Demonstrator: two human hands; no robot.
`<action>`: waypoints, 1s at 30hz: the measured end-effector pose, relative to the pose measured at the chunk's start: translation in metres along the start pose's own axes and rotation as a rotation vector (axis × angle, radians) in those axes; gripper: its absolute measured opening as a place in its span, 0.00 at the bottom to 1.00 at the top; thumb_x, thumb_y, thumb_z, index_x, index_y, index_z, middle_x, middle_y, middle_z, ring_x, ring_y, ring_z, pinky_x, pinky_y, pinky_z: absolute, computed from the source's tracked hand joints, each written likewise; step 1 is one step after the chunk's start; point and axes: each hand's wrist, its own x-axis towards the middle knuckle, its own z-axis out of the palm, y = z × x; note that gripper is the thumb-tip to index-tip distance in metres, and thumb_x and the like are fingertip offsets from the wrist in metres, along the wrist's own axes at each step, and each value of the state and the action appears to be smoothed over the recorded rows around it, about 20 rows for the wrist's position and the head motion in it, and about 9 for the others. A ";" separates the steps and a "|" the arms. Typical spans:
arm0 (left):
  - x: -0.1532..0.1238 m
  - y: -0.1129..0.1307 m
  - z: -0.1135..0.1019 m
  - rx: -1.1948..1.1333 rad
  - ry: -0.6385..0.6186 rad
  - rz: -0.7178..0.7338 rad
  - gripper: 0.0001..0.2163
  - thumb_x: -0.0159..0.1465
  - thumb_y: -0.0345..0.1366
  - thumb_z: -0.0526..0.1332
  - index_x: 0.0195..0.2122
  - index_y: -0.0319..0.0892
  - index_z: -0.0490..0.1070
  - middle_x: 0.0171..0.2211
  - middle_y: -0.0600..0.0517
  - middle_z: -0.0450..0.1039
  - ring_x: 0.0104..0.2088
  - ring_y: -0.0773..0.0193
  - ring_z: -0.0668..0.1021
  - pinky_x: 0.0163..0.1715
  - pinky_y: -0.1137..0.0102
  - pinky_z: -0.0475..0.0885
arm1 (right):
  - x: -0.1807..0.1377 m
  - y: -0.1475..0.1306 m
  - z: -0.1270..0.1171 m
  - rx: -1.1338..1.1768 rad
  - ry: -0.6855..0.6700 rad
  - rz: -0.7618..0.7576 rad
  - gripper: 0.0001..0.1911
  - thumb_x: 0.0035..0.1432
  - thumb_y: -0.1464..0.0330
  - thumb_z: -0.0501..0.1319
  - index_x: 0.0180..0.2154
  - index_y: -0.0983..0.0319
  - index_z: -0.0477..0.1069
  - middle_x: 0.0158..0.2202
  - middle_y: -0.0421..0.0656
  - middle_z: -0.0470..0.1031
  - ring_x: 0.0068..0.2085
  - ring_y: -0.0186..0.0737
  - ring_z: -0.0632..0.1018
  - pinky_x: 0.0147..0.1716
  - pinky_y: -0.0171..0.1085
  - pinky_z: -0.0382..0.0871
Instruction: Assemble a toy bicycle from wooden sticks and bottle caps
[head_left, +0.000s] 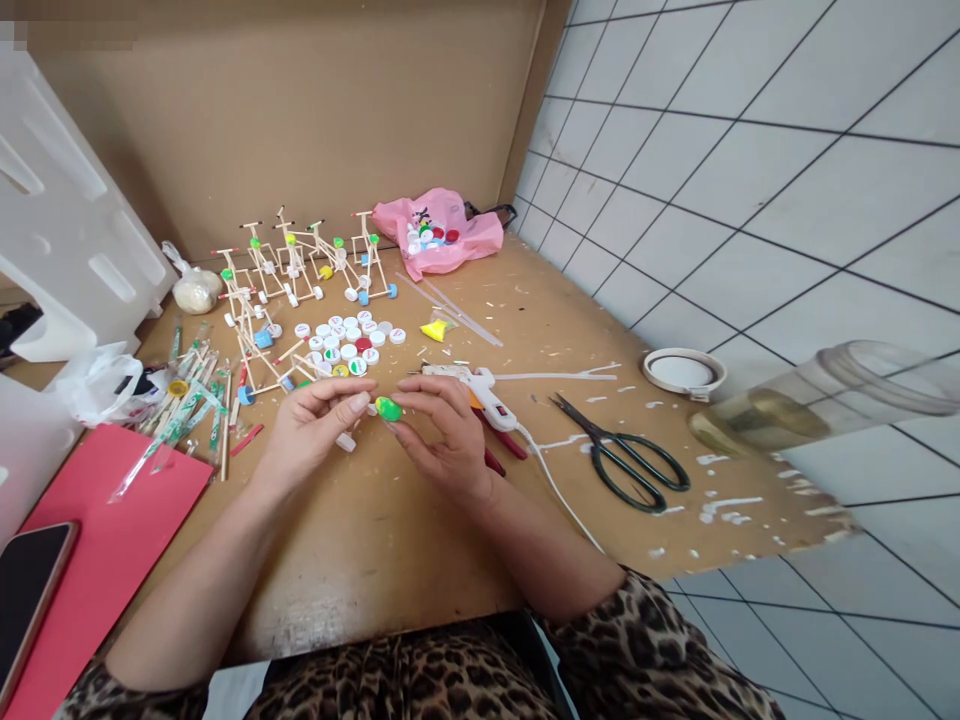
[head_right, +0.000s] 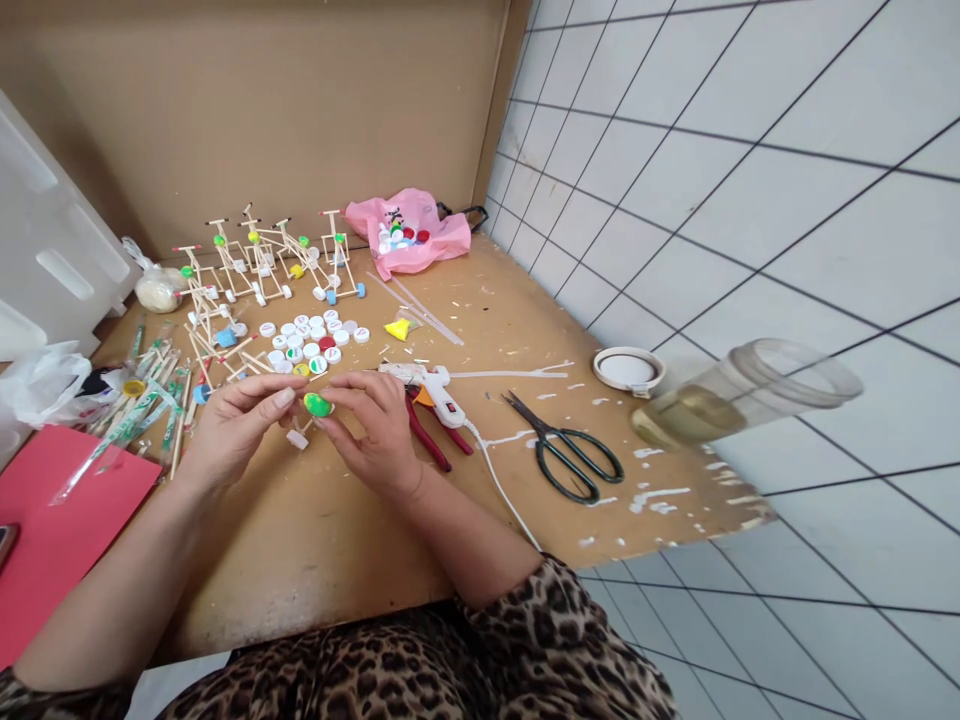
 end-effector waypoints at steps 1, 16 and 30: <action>0.000 0.001 0.000 0.018 0.004 0.009 0.11 0.48 0.41 0.72 0.32 0.43 0.81 0.26 0.51 0.79 0.24 0.70 0.74 0.22 0.76 0.70 | 0.000 0.000 0.000 -0.002 0.002 0.003 0.07 0.61 0.69 0.60 0.42 0.57 0.70 0.41 0.44 0.77 0.42 0.39 0.78 0.41 0.42 0.71; 0.000 0.000 0.005 0.056 0.014 0.095 0.08 0.46 0.38 0.73 0.28 0.44 0.81 0.26 0.51 0.80 0.26 0.66 0.77 0.25 0.73 0.72 | 0.001 0.001 0.000 0.023 0.004 -0.008 0.06 0.61 0.69 0.60 0.41 0.58 0.70 0.39 0.44 0.77 0.40 0.39 0.77 0.40 0.41 0.70; -0.005 0.005 0.015 0.001 -0.085 -0.157 0.13 0.42 0.43 0.74 0.24 0.40 0.79 0.22 0.53 0.77 0.21 0.72 0.71 0.23 0.75 0.67 | 0.001 -0.002 -0.001 -0.023 0.026 -0.032 0.07 0.61 0.66 0.60 0.42 0.57 0.68 0.41 0.45 0.76 0.42 0.41 0.77 0.42 0.43 0.70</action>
